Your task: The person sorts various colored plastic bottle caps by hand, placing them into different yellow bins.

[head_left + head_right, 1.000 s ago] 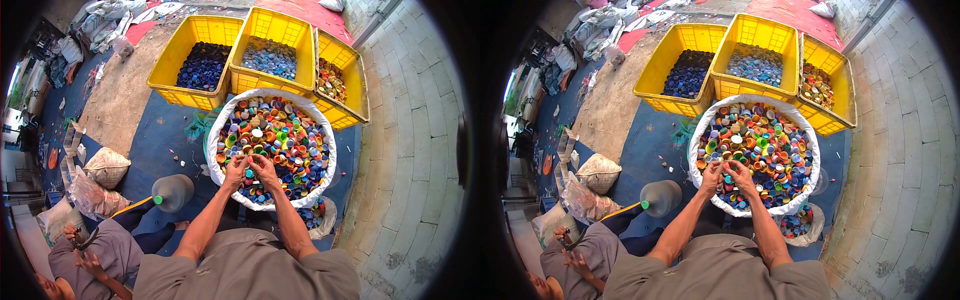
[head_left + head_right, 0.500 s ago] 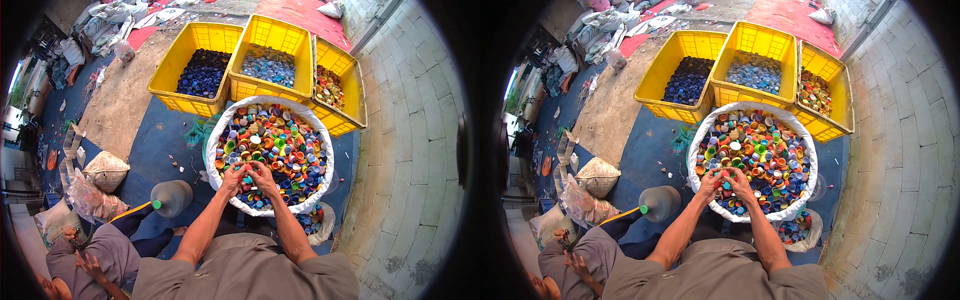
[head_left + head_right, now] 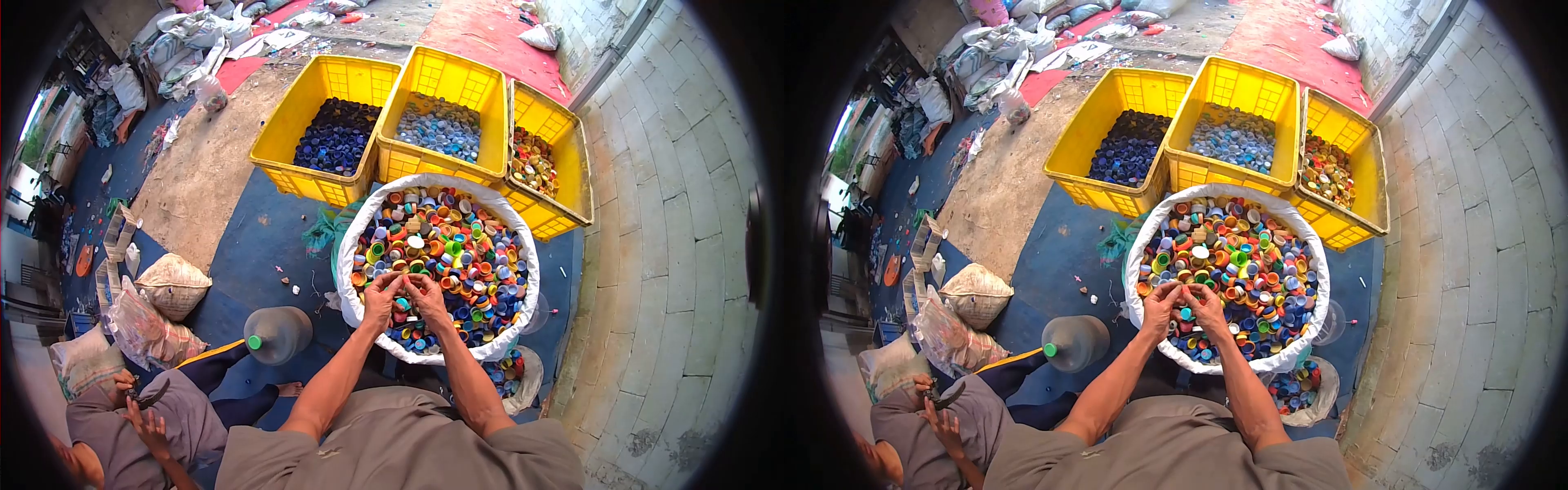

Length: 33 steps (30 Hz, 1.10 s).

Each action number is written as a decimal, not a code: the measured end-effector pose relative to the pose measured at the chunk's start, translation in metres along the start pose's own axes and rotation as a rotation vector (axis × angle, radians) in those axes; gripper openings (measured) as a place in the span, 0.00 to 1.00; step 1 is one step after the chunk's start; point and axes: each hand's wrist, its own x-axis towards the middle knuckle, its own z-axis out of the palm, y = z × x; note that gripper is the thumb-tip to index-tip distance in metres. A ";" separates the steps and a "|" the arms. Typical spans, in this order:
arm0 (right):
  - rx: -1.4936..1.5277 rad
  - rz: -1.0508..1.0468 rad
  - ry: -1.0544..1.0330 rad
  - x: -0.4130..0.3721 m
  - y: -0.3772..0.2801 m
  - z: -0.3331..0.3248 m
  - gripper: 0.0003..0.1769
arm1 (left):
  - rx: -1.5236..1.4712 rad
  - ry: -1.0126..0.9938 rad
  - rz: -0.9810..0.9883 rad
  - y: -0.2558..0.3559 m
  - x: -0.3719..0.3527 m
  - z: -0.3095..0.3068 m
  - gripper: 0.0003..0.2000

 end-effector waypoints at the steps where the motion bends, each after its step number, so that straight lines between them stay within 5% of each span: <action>1: 0.013 -0.009 0.016 -0.001 -0.001 0.002 0.18 | 0.013 -0.004 0.014 -0.002 0.000 -0.001 0.12; 21: -0.303 -0.274 -0.025 -0.008 0.014 0.003 0.18 | -0.377 -0.035 -0.226 -0.010 -0.011 -0.014 0.09; 24: -0.193 -0.243 -0.045 -0.011 0.008 0.004 0.18 | -0.439 -0.121 -0.302 -0.014 -0.008 -0.018 0.12; 28: 0.328 0.062 -0.015 -0.007 0.007 -0.007 0.15 | -0.539 -0.138 -0.323 -0.023 0.001 -0.024 0.09; 33: 0.832 0.081 -0.120 -0.008 0.017 -0.028 0.22 | -0.594 -0.153 -0.358 -0.018 0.002 -0.025 0.15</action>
